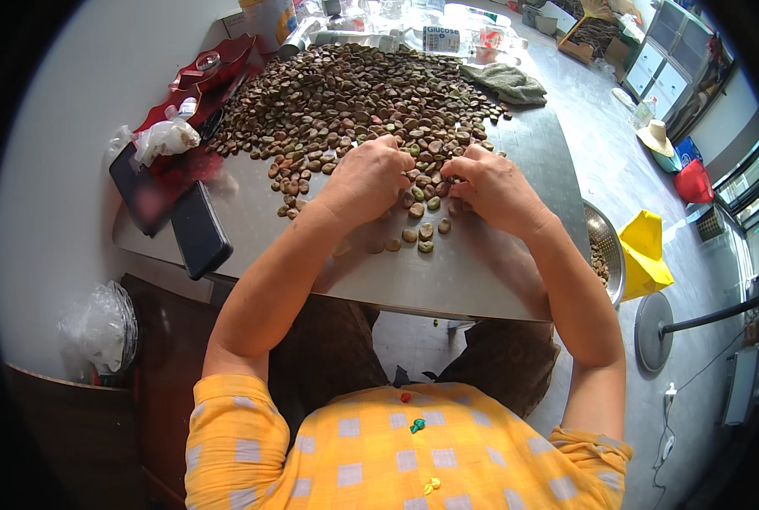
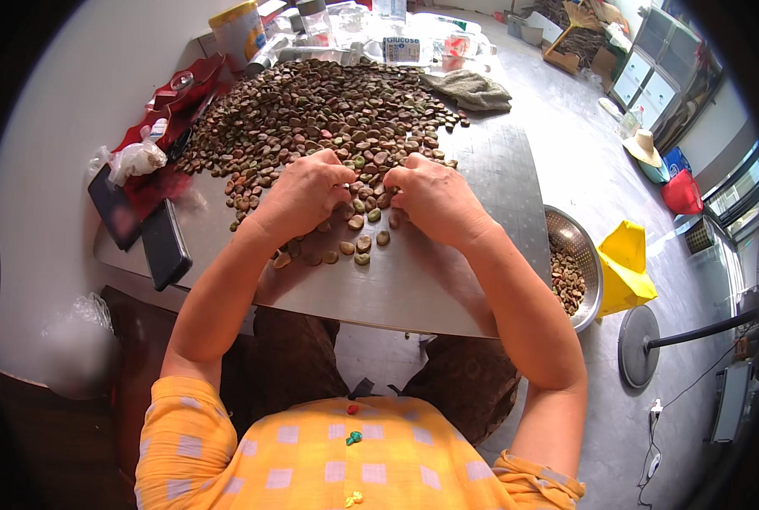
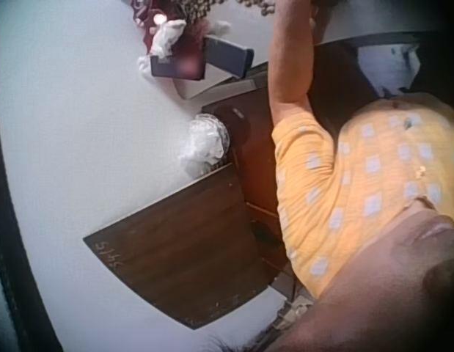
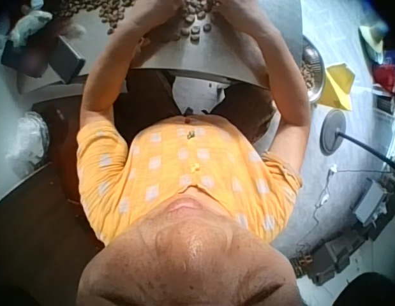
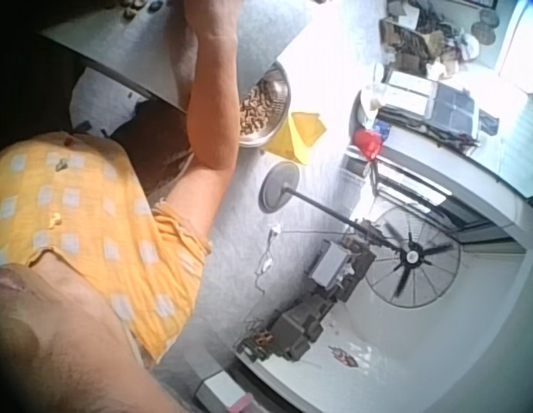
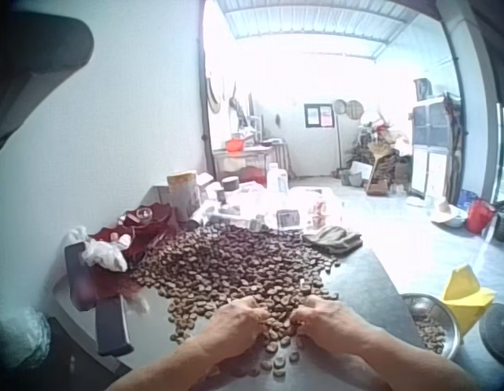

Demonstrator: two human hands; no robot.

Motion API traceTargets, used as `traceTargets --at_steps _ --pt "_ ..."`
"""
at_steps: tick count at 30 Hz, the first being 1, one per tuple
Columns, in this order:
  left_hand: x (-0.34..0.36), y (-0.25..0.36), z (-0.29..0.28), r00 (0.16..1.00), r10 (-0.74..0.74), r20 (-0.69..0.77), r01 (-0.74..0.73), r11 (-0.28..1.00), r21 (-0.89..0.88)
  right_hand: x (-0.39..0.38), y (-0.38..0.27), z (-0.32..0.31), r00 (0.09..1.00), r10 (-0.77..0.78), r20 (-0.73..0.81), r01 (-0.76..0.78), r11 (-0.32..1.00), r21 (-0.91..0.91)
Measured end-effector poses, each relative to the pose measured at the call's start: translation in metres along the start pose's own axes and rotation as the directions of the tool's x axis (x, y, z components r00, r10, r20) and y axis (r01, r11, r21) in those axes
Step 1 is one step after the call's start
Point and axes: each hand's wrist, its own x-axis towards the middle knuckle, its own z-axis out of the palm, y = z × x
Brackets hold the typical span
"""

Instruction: The person sits at a metal table and manually sorts a large pile of green coffee beans. They pick up individual beans, inspect them, and place them into a metal colander to the right. The person occasionally spreads the beans across the table to facilitate the sorting process.

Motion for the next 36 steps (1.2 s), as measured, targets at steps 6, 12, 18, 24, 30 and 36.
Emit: traceTargets --at_steps 6,12,18,24,30,36 --pt "-0.001 -0.002 -0.005 0.997 -0.049 0.053 0.051 0.997 -0.05 0.003 0.01 0.005 0.998 0.025 -0.055 -0.026 1.0 -0.006" --pt "-0.001 -0.003 -0.009 0.988 -0.039 0.148 0.041 0.999 -0.011 0.004 0.005 0.004 0.998 0.061 -0.014 -0.061 0.996 -0.061" --pt "-0.002 -0.003 -0.009 0.988 -0.035 0.152 0.033 0.999 0.015 0.005 0.01 0.007 0.99 0.01 -0.142 -0.005 0.999 0.034" --pt "-0.001 -0.006 -0.012 0.974 0.029 0.225 -0.028 1.0 -0.006 0.009 0.021 -0.008 0.95 0.283 0.133 -0.235 0.363 0.902" --pt "-0.003 0.001 -0.012 0.995 0.068 0.074 -0.056 0.987 -0.153 0.008 0.01 -0.018 0.976 0.099 0.195 -0.164 -0.26 0.952" --pt "0.007 0.006 -0.004 0.999 -0.051 0.008 0.049 0.9 -0.432 0.007 0.009 -0.003 0.972 0.193 0.135 -0.235 0.813 0.533"
